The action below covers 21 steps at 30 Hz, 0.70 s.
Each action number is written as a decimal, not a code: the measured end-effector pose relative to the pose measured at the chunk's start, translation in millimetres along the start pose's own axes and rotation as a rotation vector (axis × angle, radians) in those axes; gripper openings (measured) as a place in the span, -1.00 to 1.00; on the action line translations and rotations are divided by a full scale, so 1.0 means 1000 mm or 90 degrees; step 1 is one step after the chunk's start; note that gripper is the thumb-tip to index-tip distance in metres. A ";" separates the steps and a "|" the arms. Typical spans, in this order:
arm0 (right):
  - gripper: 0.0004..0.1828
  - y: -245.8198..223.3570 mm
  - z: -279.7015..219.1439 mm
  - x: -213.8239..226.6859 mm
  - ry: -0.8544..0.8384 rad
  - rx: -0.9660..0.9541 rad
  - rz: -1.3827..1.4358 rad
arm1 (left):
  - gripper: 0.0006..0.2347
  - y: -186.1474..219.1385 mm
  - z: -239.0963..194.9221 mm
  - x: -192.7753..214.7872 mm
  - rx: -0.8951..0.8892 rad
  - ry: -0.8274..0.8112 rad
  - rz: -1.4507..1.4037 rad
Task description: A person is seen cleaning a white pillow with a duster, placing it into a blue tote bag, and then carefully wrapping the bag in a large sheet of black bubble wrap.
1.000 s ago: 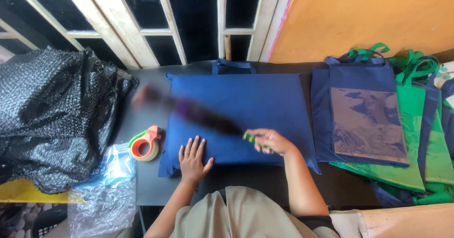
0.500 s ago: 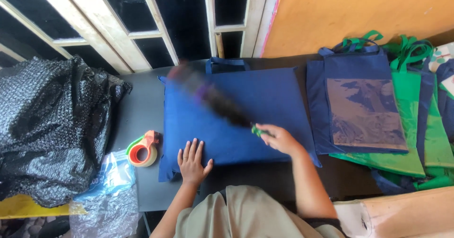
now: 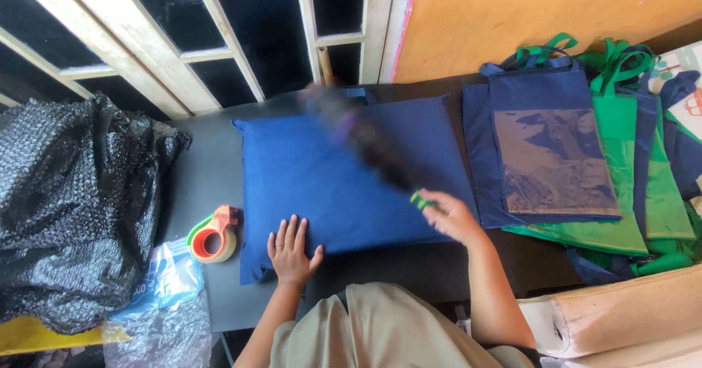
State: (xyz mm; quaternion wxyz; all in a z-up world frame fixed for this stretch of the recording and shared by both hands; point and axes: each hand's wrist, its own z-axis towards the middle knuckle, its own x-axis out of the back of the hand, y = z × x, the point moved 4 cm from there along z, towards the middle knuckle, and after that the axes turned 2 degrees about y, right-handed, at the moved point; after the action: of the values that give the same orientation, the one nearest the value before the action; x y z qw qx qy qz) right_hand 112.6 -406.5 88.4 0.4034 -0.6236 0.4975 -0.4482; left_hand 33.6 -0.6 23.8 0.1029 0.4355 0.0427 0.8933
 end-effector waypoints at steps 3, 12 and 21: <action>-0.56 0.009 -0.016 -0.013 -0.233 -0.024 -0.006 | -0.41 -0.012 -0.016 -0.021 -0.004 0.005 0.013; -0.52 -0.008 0.017 0.019 0.206 0.031 -0.133 | -0.41 -0.001 -0.002 -0.003 0.015 -0.014 0.007; -0.55 -0.010 -0.009 0.027 -0.126 0.025 -0.009 | -0.42 -0.003 -0.003 -0.004 0.008 -0.006 0.021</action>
State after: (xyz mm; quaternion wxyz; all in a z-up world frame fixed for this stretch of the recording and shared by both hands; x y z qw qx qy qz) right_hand 109.7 -431.7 104.3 0.4597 -0.6603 0.4415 -0.3971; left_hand 33.9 1.3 18.9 0.0853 0.4413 0.0405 0.8924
